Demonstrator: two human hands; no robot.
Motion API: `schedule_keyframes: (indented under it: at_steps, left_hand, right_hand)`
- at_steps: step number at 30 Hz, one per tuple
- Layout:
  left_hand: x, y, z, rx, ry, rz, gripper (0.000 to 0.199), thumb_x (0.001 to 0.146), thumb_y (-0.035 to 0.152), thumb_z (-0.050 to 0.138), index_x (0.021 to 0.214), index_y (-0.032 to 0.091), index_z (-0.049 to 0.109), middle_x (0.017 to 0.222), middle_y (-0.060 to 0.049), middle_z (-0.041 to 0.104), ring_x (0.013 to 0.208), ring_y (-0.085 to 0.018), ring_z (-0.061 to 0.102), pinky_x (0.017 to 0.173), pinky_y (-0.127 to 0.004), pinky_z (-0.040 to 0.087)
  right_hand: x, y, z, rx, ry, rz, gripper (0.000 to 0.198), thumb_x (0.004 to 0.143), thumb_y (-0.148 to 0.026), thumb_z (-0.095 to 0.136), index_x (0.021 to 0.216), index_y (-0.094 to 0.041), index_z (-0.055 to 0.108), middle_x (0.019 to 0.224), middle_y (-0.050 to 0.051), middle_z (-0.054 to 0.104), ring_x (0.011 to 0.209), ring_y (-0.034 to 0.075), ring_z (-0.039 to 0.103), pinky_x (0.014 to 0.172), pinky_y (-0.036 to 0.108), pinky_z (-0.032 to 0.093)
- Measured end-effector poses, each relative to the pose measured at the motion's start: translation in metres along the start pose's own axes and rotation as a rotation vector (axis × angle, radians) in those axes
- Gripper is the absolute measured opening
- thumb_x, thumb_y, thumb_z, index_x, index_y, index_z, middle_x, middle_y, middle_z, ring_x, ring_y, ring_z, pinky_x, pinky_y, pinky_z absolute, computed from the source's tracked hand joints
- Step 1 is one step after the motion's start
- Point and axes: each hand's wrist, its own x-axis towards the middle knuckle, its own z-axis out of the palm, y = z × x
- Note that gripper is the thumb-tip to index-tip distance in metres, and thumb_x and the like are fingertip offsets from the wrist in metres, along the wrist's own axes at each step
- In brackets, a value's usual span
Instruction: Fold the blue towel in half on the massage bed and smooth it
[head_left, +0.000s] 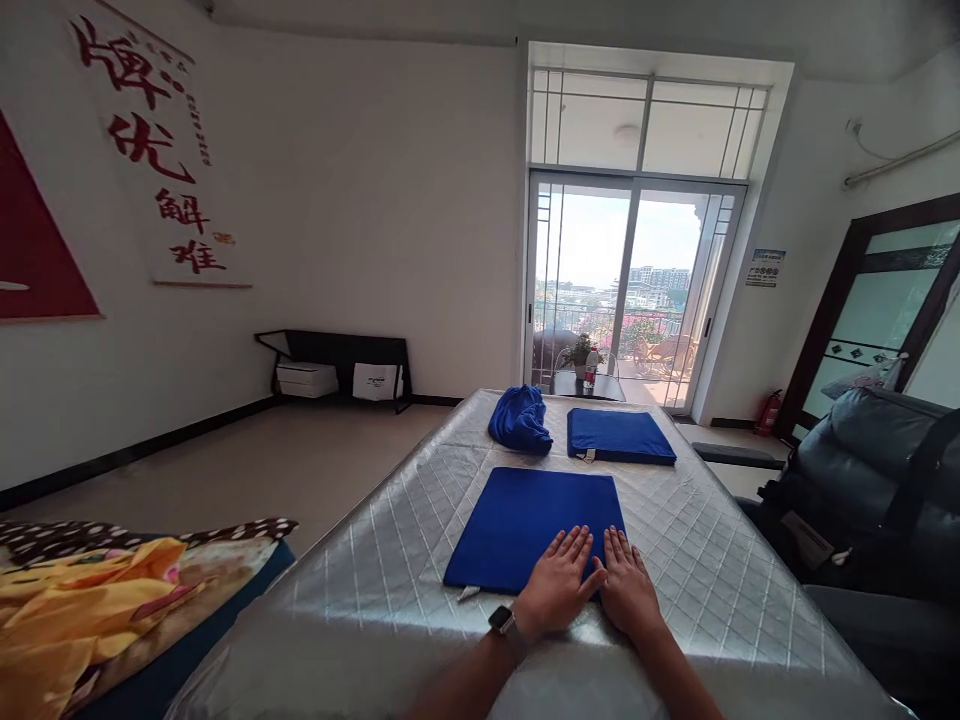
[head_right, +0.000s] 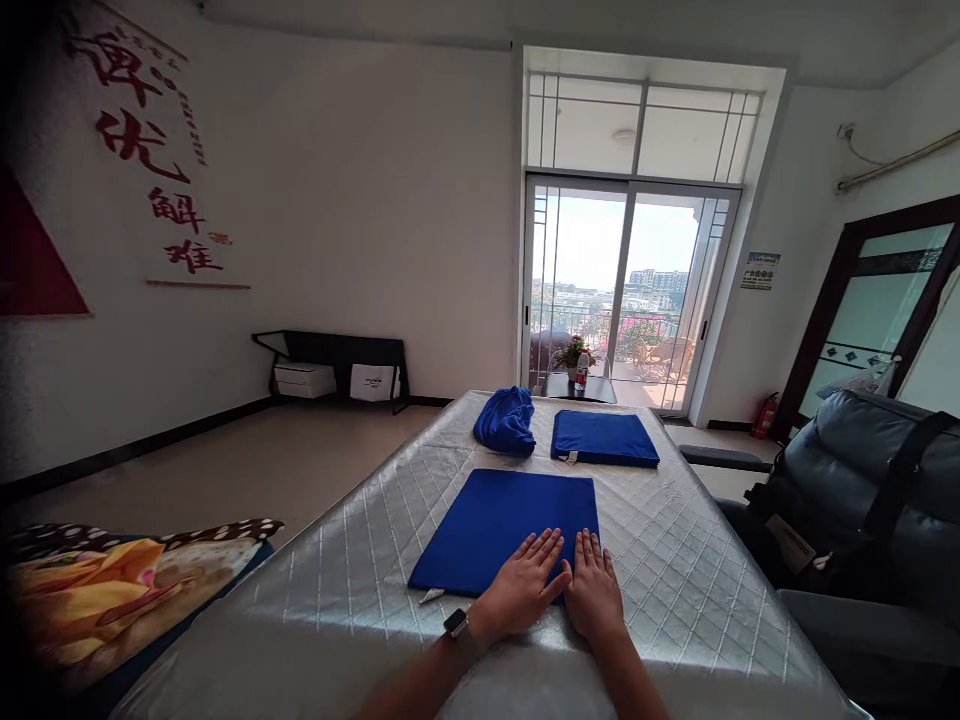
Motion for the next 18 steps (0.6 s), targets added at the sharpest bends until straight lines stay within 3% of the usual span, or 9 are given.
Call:
schedule_keyframes:
  at_steps: [2,5,10,14,18]
  left_hand:
    - [0.004,0.015,0.005,-0.033,-0.028,-0.026,0.062,0.105,0.051,0.020,0.158,0.019,0.028,0.163,-0.007,0.029,0.152,-0.022,0.022,0.124,-0.045,0.022]
    - [-0.003,0.009,-0.001,-0.057,-0.085,-0.156,0.066,0.104,0.054,0.016,0.158,0.017,0.027,0.163,-0.009,0.028,0.152,-0.024,0.020,0.124,-0.046,0.021]
    - [-0.043,-0.050,-0.029,-0.002,-0.150,-0.357,0.074,0.101,0.062,0.014,0.158,0.016,0.026,0.164,-0.010,0.024,0.153,-0.027,0.018,0.124,-0.049,0.019]
    - [-0.084,-0.099,-0.038,0.070,-0.144,-0.513,0.079,0.099,0.066,0.018,0.158,0.014,0.024,0.165,-0.011,0.018,0.153,-0.028,0.016,0.123,-0.048,0.020]
    - [-0.106,-0.117,-0.033,0.078,-0.072,-0.548,0.083,0.098,0.069,0.020,0.158,0.010,0.024,0.164,-0.013,0.019,0.152,-0.029,0.019,0.123,-0.047,0.021]
  right_hand:
    - [0.000,0.001,0.000,-0.030,0.001,-0.026,0.061,0.101,-0.037,0.021,0.157,-0.017,0.028,0.167,0.006,0.014,0.154,0.022,0.005,0.124,0.045,0.006]
    - [0.001,0.000,0.000,-0.033,0.018,0.019,0.065,0.100,-0.043,0.020,0.158,-0.013,0.024,0.166,0.008,0.014,0.154,0.023,0.008,0.124,0.045,0.007]
    - [0.003,0.000,0.003,-0.008,0.023,0.051,0.068,0.100,-0.046,0.018,0.158,-0.012,0.020,0.167,0.007,0.011,0.154,0.023,0.009,0.124,0.045,0.007]
    - [0.003,0.002,0.006,0.004,0.024,0.041,0.068,0.100,-0.047,0.016,0.159,-0.012,0.017,0.167,0.006,0.011,0.154,0.022,0.006,0.124,0.045,0.007]
    - [0.004,0.003,0.009,-0.018,0.029,0.049,0.068,0.100,-0.047,0.017,0.159,-0.013,0.016,0.167,0.006,0.011,0.154,0.022,0.006,0.124,0.044,0.006]
